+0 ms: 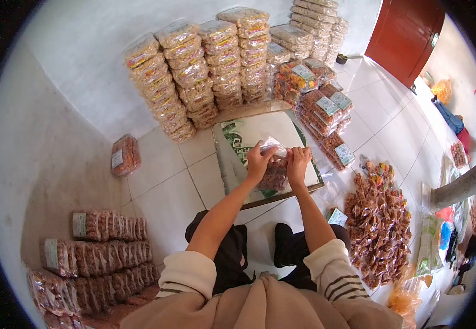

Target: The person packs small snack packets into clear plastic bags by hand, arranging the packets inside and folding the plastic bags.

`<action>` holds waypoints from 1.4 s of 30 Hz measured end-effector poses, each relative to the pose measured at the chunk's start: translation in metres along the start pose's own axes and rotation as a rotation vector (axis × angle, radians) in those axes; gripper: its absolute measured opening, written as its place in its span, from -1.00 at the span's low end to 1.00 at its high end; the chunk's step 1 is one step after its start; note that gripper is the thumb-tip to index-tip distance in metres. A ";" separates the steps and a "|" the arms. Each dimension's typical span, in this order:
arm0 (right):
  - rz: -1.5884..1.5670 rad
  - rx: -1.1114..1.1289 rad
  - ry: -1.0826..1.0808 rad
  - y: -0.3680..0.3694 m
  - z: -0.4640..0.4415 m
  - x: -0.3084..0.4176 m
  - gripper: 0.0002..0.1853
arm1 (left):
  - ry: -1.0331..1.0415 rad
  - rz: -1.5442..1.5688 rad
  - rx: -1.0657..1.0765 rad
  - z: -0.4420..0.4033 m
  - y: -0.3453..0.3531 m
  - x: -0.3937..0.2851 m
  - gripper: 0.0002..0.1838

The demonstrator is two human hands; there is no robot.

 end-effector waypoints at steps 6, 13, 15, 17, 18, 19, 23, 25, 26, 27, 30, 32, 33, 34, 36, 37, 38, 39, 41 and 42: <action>-0.075 -0.017 0.271 0.004 0.002 -0.035 -0.82 | -0.116 0.093 -0.199 0.020 0.009 0.031 -0.74; -0.361 0.216 0.150 0.005 -0.015 -0.024 -0.78 | -0.120 0.123 -0.136 0.020 0.010 0.026 -0.78; -0.410 0.360 0.181 0.021 -0.023 -0.019 -0.76 | -0.137 0.203 -0.096 0.017 0.013 0.021 -0.74; -0.424 0.511 0.162 0.042 -0.030 -0.015 -0.72 | -0.107 0.139 -0.089 0.013 0.011 0.005 -0.74; -0.425 0.512 0.152 0.041 -0.042 -0.011 -0.72 | -0.079 0.072 -0.077 0.009 0.009 -0.007 -0.75; -0.442 0.592 0.133 0.044 -0.051 -0.003 -0.74 | -0.074 0.071 -0.084 0.006 0.007 -0.010 -0.75; -0.541 0.622 0.217 0.049 -0.067 0.006 -0.78 | -0.083 0.145 -0.007 -0.003 0.010 -0.006 -0.77; -0.558 0.604 0.271 0.052 -0.065 0.008 -0.77 | -0.091 0.164 -0.005 -0.003 0.007 -0.002 -0.79; -0.539 0.564 0.292 0.050 -0.064 0.009 -0.76 | -0.118 0.158 -0.003 -0.002 0.005 0.002 -0.79; -0.519 0.524 0.312 0.050 -0.062 0.006 -0.75 | -0.146 0.152 0.000 0.000 0.004 0.006 -0.79; -0.781 0.451 0.285 0.054 -0.057 -0.015 -0.71 | -0.133 0.110 -0.027 -0.002 -0.003 0.010 -0.78; -0.684 0.463 0.267 0.043 -0.042 -0.024 -0.70 | -0.182 0.193 -0.038 -0.003 0.000 0.036 -0.77; -0.550 0.569 0.211 0.036 -0.035 -0.017 -0.69 | -0.226 0.277 -0.047 -0.006 0.001 0.039 -0.77; -0.412 0.671 0.159 0.033 -0.028 -0.011 -0.68 | -0.221 0.283 -0.041 -0.008 0.001 0.036 -0.77; -0.475 0.642 0.171 0.038 -0.024 -0.015 -0.73 | -0.174 0.222 -0.080 -0.011 -0.007 0.025 -0.75; -0.489 0.582 0.170 0.040 -0.027 -0.019 -0.76 | -0.168 0.225 -0.083 -0.015 -0.007 0.023 -0.75; -0.507 0.527 0.172 0.042 -0.027 -0.022 -0.78 | -0.141 0.229 -0.088 -0.017 -0.009 0.019 -0.74; -0.586 0.496 0.282 0.034 -0.028 -0.018 -0.89 | -0.116 0.231 -0.095 -0.017 -0.012 0.021 -0.74; -0.552 0.467 0.234 0.038 -0.027 -0.015 -0.88 | -0.126 0.217 -0.098 -0.018 -0.014 0.031 -0.75; -0.511 0.433 0.192 0.039 -0.027 -0.015 -0.88 | -0.136 0.208 -0.093 -0.018 -0.014 0.033 -0.76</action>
Point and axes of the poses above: each hand's wrist, its own z-axis away from the middle knuckle, its own y-axis out of the palm, x = y × z, the point moved 10 cm from there along -z, towards the middle knuckle, and after that the axes turned 3 degrees about x, right-handed, at the moved point
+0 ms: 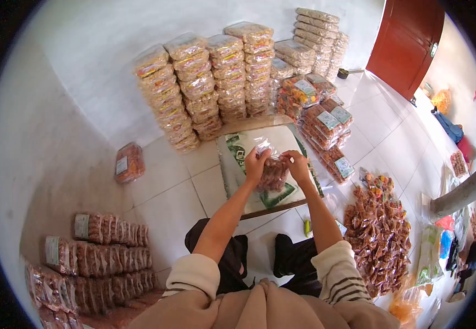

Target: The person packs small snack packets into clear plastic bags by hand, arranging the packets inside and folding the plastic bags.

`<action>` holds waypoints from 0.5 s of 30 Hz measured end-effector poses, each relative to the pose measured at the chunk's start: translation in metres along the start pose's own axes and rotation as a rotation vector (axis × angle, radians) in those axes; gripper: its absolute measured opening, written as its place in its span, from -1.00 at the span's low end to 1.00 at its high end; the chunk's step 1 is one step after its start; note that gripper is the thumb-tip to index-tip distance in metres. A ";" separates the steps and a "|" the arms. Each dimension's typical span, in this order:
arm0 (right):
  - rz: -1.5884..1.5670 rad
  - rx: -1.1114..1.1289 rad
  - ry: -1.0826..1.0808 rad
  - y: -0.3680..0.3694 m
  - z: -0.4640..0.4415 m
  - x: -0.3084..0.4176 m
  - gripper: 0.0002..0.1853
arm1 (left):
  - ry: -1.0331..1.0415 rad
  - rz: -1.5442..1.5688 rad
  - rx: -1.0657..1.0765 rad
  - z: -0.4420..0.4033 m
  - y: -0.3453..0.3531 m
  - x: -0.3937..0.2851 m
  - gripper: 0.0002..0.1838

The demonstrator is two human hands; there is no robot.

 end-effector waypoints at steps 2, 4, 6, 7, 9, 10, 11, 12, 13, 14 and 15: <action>0.130 -0.049 -0.123 0.004 0.000 0.003 -0.85 | -0.007 0.000 -0.016 0.001 -0.003 0.003 -0.75; 0.260 -0.096 -0.241 0.005 0.003 0.026 -0.82 | -0.019 -0.001 -0.032 0.003 -0.006 -0.001 -0.74; 0.090 -0.085 -0.124 0.008 0.006 0.021 -0.83 | -0.002 -0.018 0.019 0.006 -0.004 -0.008 -0.74; 0.087 -0.082 -0.119 0.010 0.007 0.019 -0.83 | -0.008 -0.022 0.019 0.008 -0.004 -0.011 -0.74; -0.013 -0.082 0.084 0.014 0.005 -0.002 -0.83 | 0.004 0.018 0.085 0.009 0.002 -0.012 -0.71; -0.016 -0.076 0.087 0.015 0.006 -0.004 -0.83 | -0.001 0.015 0.080 0.007 -0.001 -0.009 -0.71; -0.025 -0.078 0.080 0.014 0.007 -0.005 -0.84 | -0.010 -0.012 0.070 0.004 -0.004 -0.005 -0.70; -0.034 -0.083 0.073 0.014 0.007 -0.005 -0.84 | -0.018 -0.040 0.062 0.002 -0.006 -0.005 -0.69; -0.036 -0.080 0.076 0.016 0.008 -0.006 -0.84 | -0.022 -0.041 0.061 0.001 -0.008 -0.005 -0.69; -0.032 -0.076 0.047 0.017 0.008 -0.004 -0.85 | -0.055 -0.063 0.090 0.001 -0.007 -0.002 -0.69; -0.029 -0.074 0.017 0.017 0.008 0.000 -0.85 | -0.087 -0.085 0.119 0.000 -0.005 0.004 -0.67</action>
Point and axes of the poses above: each hand's wrist, its own z-axis away from the middle knuckle, its own y-axis out of the palm, x = y × z, the point moved 10 cm from there along -z, towards the middle knuckle, and after that the axes turned 3 degrees about x, right-handed, at the moved point
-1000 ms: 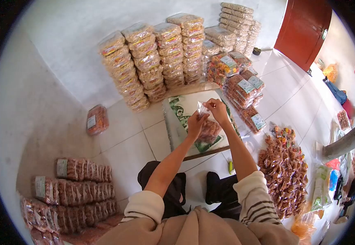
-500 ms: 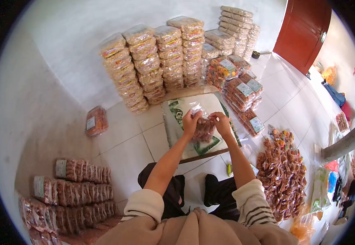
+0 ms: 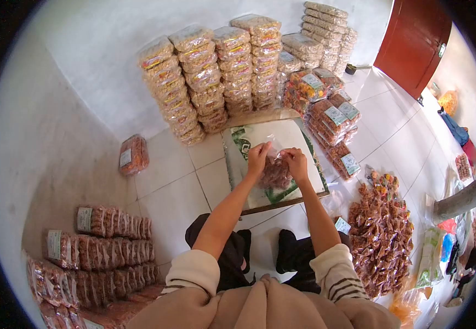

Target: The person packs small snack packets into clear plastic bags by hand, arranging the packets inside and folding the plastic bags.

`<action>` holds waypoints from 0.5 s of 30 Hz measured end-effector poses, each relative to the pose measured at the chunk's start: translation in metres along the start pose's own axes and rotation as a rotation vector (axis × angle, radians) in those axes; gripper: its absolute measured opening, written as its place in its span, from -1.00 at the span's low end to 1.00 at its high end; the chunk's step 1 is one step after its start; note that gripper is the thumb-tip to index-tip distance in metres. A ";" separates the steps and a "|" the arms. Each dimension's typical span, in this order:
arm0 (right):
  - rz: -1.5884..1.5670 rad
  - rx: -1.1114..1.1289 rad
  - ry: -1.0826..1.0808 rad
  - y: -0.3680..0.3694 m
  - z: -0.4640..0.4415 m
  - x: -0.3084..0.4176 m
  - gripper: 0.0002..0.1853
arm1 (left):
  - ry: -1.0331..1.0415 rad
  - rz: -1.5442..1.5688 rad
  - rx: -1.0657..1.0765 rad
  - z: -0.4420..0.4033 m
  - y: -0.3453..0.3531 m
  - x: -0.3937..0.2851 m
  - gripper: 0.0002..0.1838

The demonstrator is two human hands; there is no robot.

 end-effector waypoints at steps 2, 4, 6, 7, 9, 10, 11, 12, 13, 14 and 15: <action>-0.024 -0.016 0.037 -0.001 0.001 -0.001 -0.86 | 0.017 0.006 -0.060 -0.007 -0.003 0.011 -0.69; -0.045 -0.027 0.078 -0.003 0.002 -0.003 -0.86 | 0.029 0.015 -0.121 -0.007 -0.007 0.018 -0.69; 0.054 -0.083 0.035 -0.011 0.000 0.002 -0.93 | 0.278 -0.232 -0.479 0.011 -0.035 -0.006 -0.67; 0.053 -0.083 0.034 -0.010 0.000 0.002 -0.93 | 0.279 -0.232 -0.480 0.019 -0.037 -0.013 -0.67; 0.020 -0.146 0.032 -0.012 0.000 0.000 -0.93 | 0.311 -0.581 -0.314 0.043 -0.021 -0.038 -0.61; 0.013 -0.139 0.031 -0.010 0.000 0.001 -0.93 | 0.308 -0.589 -0.319 0.055 -0.017 -0.051 -0.61; 0.045 -0.153 0.012 -0.012 0.000 0.005 -0.93 | 0.388 -0.647 -0.166 0.064 0.010 -0.068 -0.56; 0.078 -0.169 -0.007 -0.012 0.000 0.008 -0.93 | 0.466 -0.701 -0.009 0.072 0.035 -0.075 -0.51; 0.073 -0.166 -0.008 -0.009 0.001 0.008 -0.93 | 0.464 -0.705 -0.012 0.075 0.039 -0.068 -0.51; 0.071 -0.183 -0.026 -0.008 0.001 0.010 -0.93 | 0.454 -0.747 -0.043 0.073 0.042 -0.062 -0.47; 0.072 -0.202 -0.045 -0.010 0.000 0.010 -0.93 | 0.445 -0.785 -0.072 0.069 0.042 -0.061 -0.44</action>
Point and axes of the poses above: each hand's wrist, its own z-axis away from the middle knuckle, its own y-axis out of the palm, x = y × z, the point moved 10 cm from there along -z, towards the middle knuckle, and after that the axes turned 3 degrees about x, right-handed, at the moved point
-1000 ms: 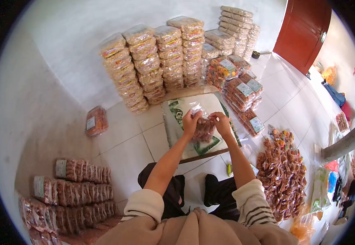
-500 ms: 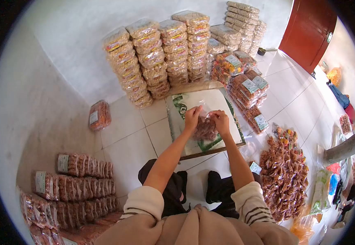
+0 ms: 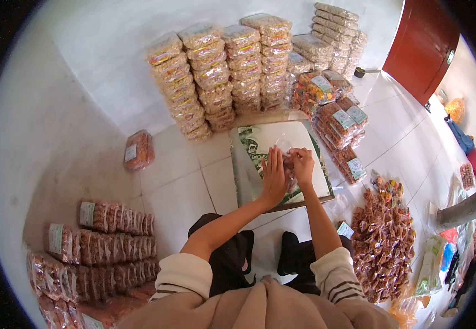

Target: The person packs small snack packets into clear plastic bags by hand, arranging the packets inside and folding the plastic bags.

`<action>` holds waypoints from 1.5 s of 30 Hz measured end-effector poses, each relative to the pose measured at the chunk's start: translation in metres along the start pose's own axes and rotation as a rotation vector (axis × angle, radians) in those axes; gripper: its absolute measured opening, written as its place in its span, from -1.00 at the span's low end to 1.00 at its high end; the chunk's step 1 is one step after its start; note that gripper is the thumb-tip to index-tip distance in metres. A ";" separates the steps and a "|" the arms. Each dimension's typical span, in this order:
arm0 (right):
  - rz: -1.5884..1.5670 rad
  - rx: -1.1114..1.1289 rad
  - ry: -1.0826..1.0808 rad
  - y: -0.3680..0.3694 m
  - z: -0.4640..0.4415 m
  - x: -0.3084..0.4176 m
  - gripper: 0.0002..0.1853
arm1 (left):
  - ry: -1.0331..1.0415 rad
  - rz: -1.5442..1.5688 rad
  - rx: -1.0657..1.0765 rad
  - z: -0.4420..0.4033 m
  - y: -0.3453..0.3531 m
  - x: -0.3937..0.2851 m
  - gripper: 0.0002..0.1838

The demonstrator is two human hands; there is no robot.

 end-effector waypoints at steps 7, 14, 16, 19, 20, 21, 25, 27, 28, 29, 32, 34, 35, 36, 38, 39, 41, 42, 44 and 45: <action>-0.018 0.040 0.017 0.005 0.000 -0.013 -0.92 | -0.026 -0.021 0.028 -0.016 0.011 0.017 -0.44; -0.139 0.057 0.035 0.015 -0.004 -0.024 -0.93 | -0.049 0.233 0.047 -0.024 0.010 0.032 -0.52; -0.106 0.058 0.067 0.019 -0.004 -0.032 -0.91 | -0.099 0.344 0.093 -0.026 0.015 0.041 -0.53; -0.190 -0.035 0.082 0.015 0.000 -0.034 -0.88 | -0.048 0.419 0.082 -0.026 0.018 0.044 -0.55; -0.190 -0.036 0.083 0.015 -0.001 -0.033 -0.88 | -0.033 0.377 0.102 -0.025 0.022 0.047 -0.54; -0.173 0.001 0.077 0.015 -0.003 -0.028 -0.87 | -0.018 0.336 0.122 -0.026 0.022 0.045 -0.53; -0.159 0.053 0.094 0.021 -0.015 -0.030 -0.85 | -0.024 0.332 0.169 -0.041 0.024 0.044 -0.53; -0.181 0.027 0.077 0.021 -0.018 -0.032 -0.85 | -0.036 0.358 0.139 -0.045 0.022 0.044 -0.53; -0.203 0.001 0.060 0.020 -0.020 -0.032 -0.84 | -0.033 0.361 0.139 -0.047 0.024 0.045 -0.53; -0.203 -0.004 0.054 0.022 -0.022 -0.033 -0.84 | -0.055 0.368 0.155 -0.051 0.027 0.048 -0.52; -0.136 -0.019 0.090 0.024 -0.024 -0.031 -0.78 | -0.061 0.374 0.145 -0.054 0.033 0.056 -0.51; -0.071 -0.003 0.039 0.020 -0.025 -0.014 -0.81 | -0.044 0.379 0.124 -0.050 0.041 0.060 -0.51; -0.068 -0.005 0.037 0.021 -0.026 -0.020 -0.81 | -0.060 0.427 0.045 -0.049 0.039 0.066 -0.49; 0.014 -0.008 0.028 0.024 -0.028 -0.023 -0.82 | -0.076 0.473 -0.031 -0.049 0.033 0.071 -0.48; 0.099 -0.005 0.023 0.022 -0.026 -0.031 -0.81 | -0.135 0.503 -0.061 -0.049 0.035 0.079 -0.50; 0.069 0.026 0.008 0.014 -0.025 -0.020 -0.80 | -0.195 0.532 -0.093 -0.048 0.034 0.084 -0.52; 0.093 0.090 -0.017 0.010 -0.024 -0.015 -0.77 | -0.201 0.500 -0.077 -0.051 0.030 0.086 -0.55; 0.097 0.092 -0.018 0.010 -0.024 -0.014 -0.77 | -0.205 0.463 -0.056 -0.053 0.027 0.084 -0.58; 0.167 0.056 -0.135 0.009 -0.024 -0.001 -0.77 | -0.176 0.383 -0.084 -0.057 0.019 0.074 -0.59; 0.166 0.059 -0.133 0.010 -0.023 -0.002 -0.77 | -0.147 0.300 -0.106 -0.057 0.015 0.070 -0.61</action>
Point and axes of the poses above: each hand's wrist, its own z-axis away from the middle knuckle, its own y-axis out of the palm, x = y × z, the point moved 10 cm from there along -z, towards the middle knuckle, and after that the axes turned 3 degrees about x, right-handed, at the moved point
